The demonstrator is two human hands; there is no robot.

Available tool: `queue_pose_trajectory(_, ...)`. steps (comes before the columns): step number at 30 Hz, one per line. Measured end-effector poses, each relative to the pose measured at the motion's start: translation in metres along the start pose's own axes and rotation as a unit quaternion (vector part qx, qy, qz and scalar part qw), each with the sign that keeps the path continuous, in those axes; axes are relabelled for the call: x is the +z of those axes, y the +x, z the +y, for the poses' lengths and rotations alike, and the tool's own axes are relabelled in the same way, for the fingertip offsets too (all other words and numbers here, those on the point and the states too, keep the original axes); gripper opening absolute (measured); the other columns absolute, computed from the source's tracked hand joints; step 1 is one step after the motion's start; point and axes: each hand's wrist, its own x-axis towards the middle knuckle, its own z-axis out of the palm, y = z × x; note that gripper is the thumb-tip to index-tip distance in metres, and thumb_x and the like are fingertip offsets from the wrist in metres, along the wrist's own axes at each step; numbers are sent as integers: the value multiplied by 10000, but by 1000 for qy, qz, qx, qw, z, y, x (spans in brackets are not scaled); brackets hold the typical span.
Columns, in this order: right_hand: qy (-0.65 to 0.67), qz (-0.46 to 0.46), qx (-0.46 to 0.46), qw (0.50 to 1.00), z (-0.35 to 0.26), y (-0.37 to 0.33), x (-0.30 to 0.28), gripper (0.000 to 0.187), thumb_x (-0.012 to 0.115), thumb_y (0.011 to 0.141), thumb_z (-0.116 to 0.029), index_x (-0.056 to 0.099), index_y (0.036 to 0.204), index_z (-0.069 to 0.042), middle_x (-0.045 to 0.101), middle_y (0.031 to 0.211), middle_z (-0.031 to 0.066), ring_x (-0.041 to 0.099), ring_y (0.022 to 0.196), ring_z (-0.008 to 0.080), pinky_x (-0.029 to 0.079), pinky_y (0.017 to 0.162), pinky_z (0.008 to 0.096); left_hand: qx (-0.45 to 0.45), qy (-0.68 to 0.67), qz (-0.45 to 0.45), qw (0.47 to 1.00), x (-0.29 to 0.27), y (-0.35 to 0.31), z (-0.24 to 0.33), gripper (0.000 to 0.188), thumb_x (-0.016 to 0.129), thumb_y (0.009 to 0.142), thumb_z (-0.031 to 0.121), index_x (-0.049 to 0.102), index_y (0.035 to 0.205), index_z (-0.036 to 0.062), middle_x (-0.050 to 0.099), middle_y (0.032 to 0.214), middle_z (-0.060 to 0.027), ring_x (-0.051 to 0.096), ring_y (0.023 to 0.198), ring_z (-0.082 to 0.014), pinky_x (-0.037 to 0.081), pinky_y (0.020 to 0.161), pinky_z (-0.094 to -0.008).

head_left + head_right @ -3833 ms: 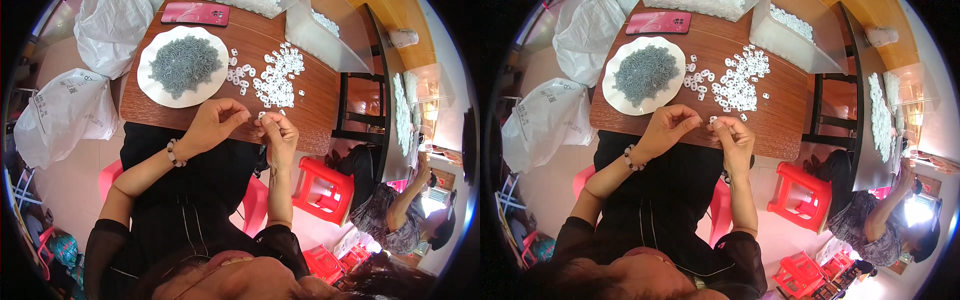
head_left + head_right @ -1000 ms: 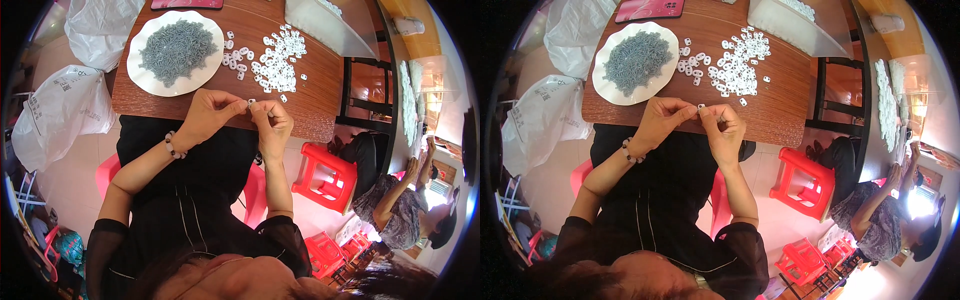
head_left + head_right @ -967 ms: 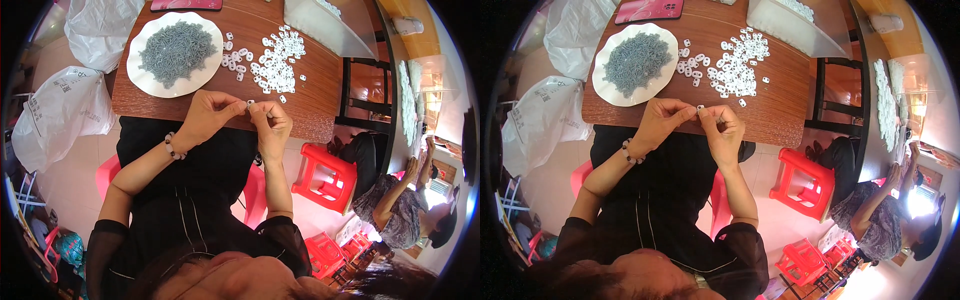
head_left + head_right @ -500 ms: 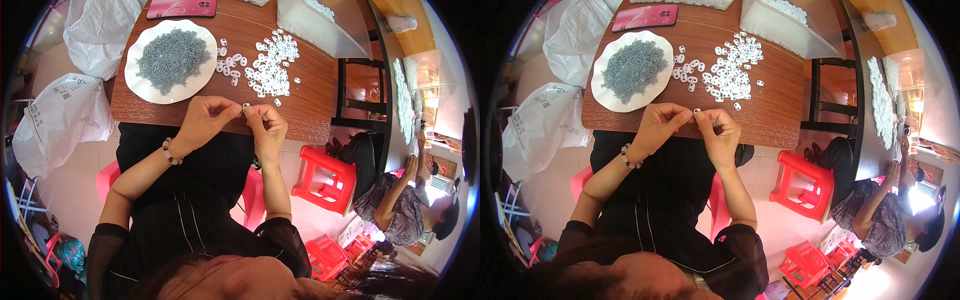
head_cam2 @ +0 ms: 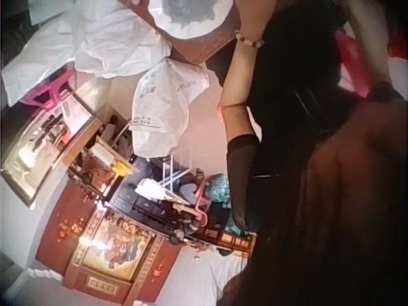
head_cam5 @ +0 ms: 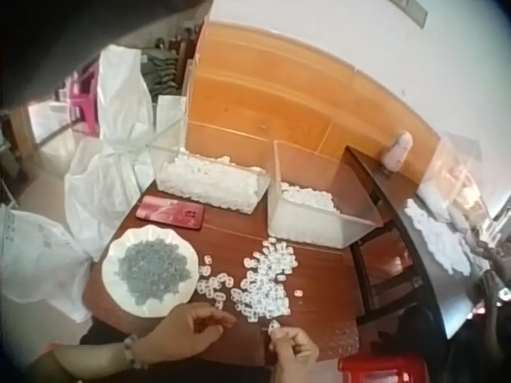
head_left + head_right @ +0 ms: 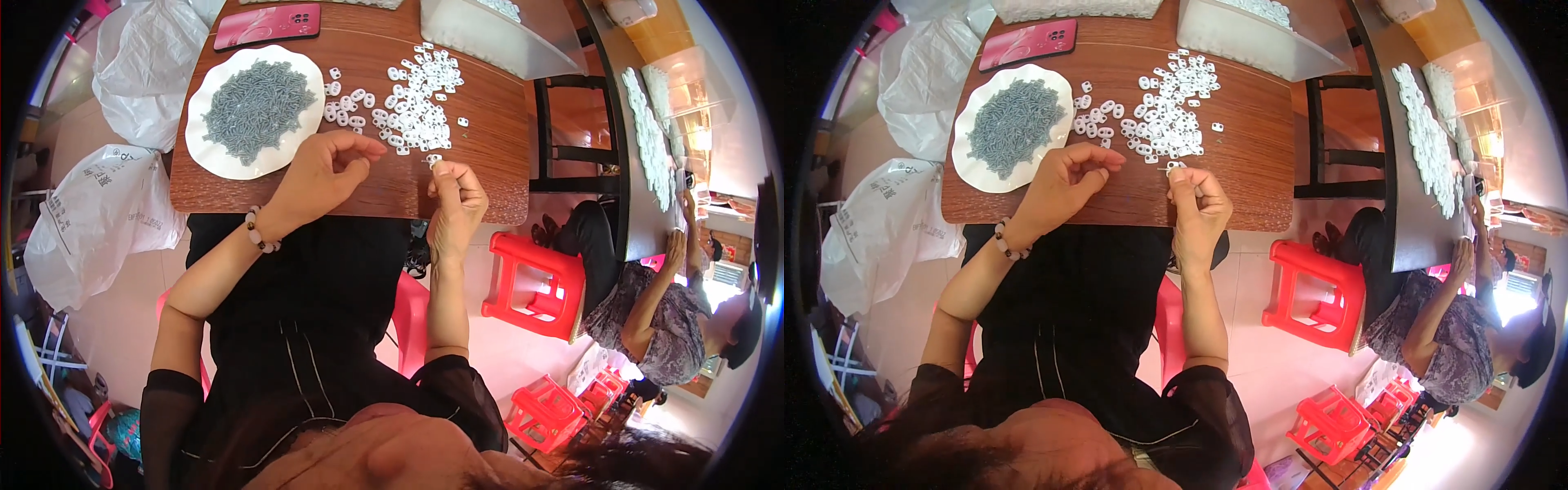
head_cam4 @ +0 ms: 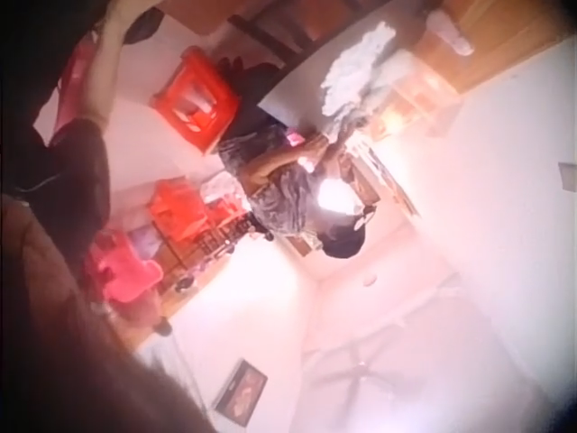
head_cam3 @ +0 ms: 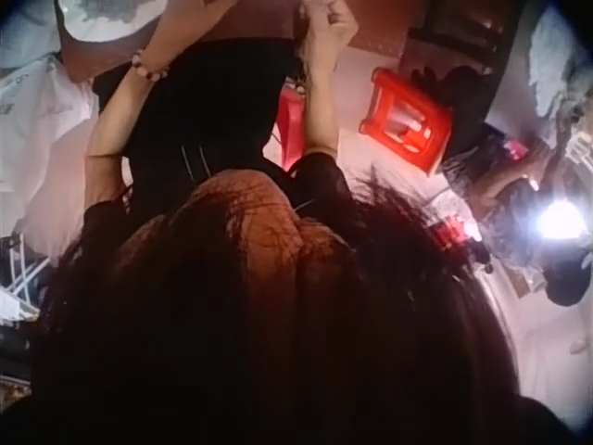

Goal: Assembling small white plastic rings with gray inserts by hand at a workshop table.

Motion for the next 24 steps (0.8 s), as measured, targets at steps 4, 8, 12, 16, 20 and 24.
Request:
queue_pose_trajectory(4, 1, 18, 12, 1000, -3, -1, 1, 125, 631, 880, -94, 630, 788, -10, 544, 660, -12, 447, 605, 50, 330, 576, 198, 32, 123, 10, 992, -4, 5, 19, 195, 565, 848, 19, 660, 1017, 6, 657, 935, -32, 580, 802, -70, 457, 681, -211)
queue_pose_trajectory(8, 2, 4, 5, 1000, 0, 1, -2, 130, 635, 891, -112, 622, 808, -13, 567, 692, -25, 467, 629, 27, 348, 587, 177, 30, 220, 21, 975, -9, 7, 25, 162, 588, 826, 30, 671, 965, 18, 645, 889, -44, 573, 713, -90, 447, 633, -231)
queue_pose_trajectory(12, -5, 9, -4, 1000, 1, 1, -5, 134, 636, 891, -122, 621, 813, -15, 564, 690, -23, 465, 627, 26, 347, 586, 178, 83, 302, 47, 949, -22, 15, 28, 157, 618, 800, 47, 657, 951, 26, 623, 878, -73, 577, 732, -173, 458, 665, -286)
queue_pose_trajectory(16, 3, 0, -3, 1000, 3, 2, -3, 136, 634, 892, -126, 620, 812, -16, 562, 687, -23, 463, 625, 26, 345, 583, 178, 215, 494, 68, 840, -38, 27, 26, 194, 656, 775, 99, 635, 958, 36, 580, 934, -90, 534, 917, -282, 453, 785, -370)
queue_pose_trajectory(20, 1, -5, -8, 1000, 4, 2, -3, 132, 628, 894, -117, 618, 809, -16, 564, 691, -23, 463, 626, 27, 347, 584, 180, 211, 549, 27, 808, -36, 41, 22, 193, 665, 778, 129, 635, 950, 45, 549, 938, -88, 506, 929, -300, 450, 782, -393)
queue_pose_trajectory(24, -4, -4, -10, 1000, 4, 1, -1, 132, 627, 895, -112, 615, 807, -14, 567, 696, -22, 464, 628, 26, 351, 586, 180, 211, 591, -13, 779, -31, 52, 8, 150, 656, 790, 131, 631, 915, 51, 548, 914, -95, 509, 891, -297, 452, 746, -404)
